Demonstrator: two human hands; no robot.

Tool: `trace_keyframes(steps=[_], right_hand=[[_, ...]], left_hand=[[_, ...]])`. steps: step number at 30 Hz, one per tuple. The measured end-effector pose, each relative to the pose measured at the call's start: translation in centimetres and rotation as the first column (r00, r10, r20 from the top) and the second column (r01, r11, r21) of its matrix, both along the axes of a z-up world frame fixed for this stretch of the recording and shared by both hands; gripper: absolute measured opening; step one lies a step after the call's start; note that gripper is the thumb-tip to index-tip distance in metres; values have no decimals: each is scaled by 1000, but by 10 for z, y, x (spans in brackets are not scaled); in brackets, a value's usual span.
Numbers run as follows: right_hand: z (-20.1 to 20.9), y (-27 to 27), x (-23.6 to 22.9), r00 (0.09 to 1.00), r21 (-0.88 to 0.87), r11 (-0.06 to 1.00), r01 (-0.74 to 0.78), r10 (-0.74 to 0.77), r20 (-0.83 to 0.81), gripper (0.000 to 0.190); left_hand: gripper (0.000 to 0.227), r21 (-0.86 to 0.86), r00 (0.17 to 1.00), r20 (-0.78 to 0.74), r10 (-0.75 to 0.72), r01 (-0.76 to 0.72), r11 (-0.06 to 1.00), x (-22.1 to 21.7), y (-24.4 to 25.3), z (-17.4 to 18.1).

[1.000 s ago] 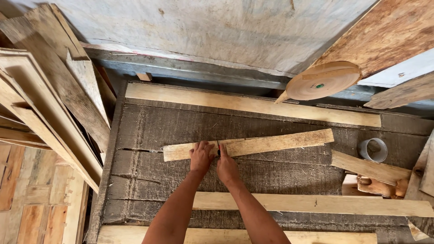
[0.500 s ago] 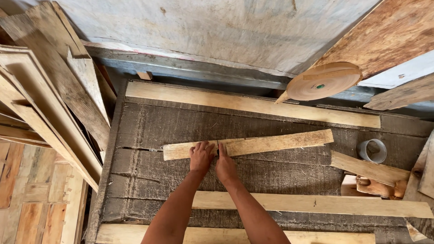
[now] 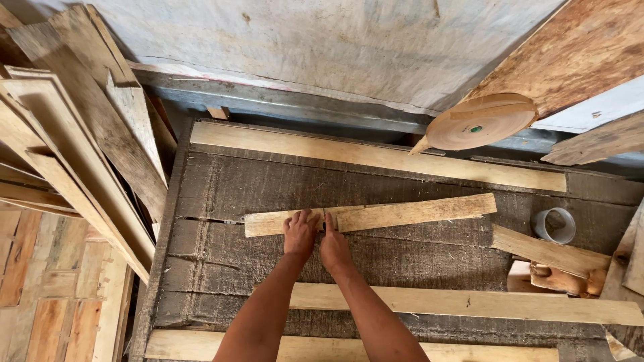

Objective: Scoring and cutting thin wood planks using a utility knife on a workbench.

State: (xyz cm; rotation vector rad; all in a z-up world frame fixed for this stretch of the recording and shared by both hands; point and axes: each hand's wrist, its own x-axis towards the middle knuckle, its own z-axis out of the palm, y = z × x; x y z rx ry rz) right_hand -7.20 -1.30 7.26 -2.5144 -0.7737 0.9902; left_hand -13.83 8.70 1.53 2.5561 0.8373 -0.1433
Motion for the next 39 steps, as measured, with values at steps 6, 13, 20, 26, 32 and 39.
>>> trace_keyframes(steps=[6, 13, 20, 26, 32, 39], right_hand=[[4, -1, 1, 1000, 0, 1000, 3, -3, -15, 81], [-7, -15, -8, 999, 45, 999, -5, 4, 37, 79], [13, -24, -20, 998, 88, 996, -28, 23, 57, 81], [-6, -44, -33, 997, 111, 994, -22, 13, 79, 81], [13, -57, -46, 999, 56, 997, 43, -41, -30, 81], [7, -57, -33, 989, 326, 938, 120, -143, 46, 77]], left_hand=[[53, 16, 1000, -26, 1, 0, 1000, 2, 0, -1], [49, -3, 1000, -30, -7, 7, 1000, 3, 1, -7], [49, -29, 1000, -5, 22, -22, 999, 1, 3, 4], [48, -32, 1000, 11, 23, -23, 999, 1, 2, 6], [48, 19, 998, 59, 17, -18, 1000, -2, 0, -1], [49, -49, 996, 74, 55, -52, 997, -3, 4, 3]])
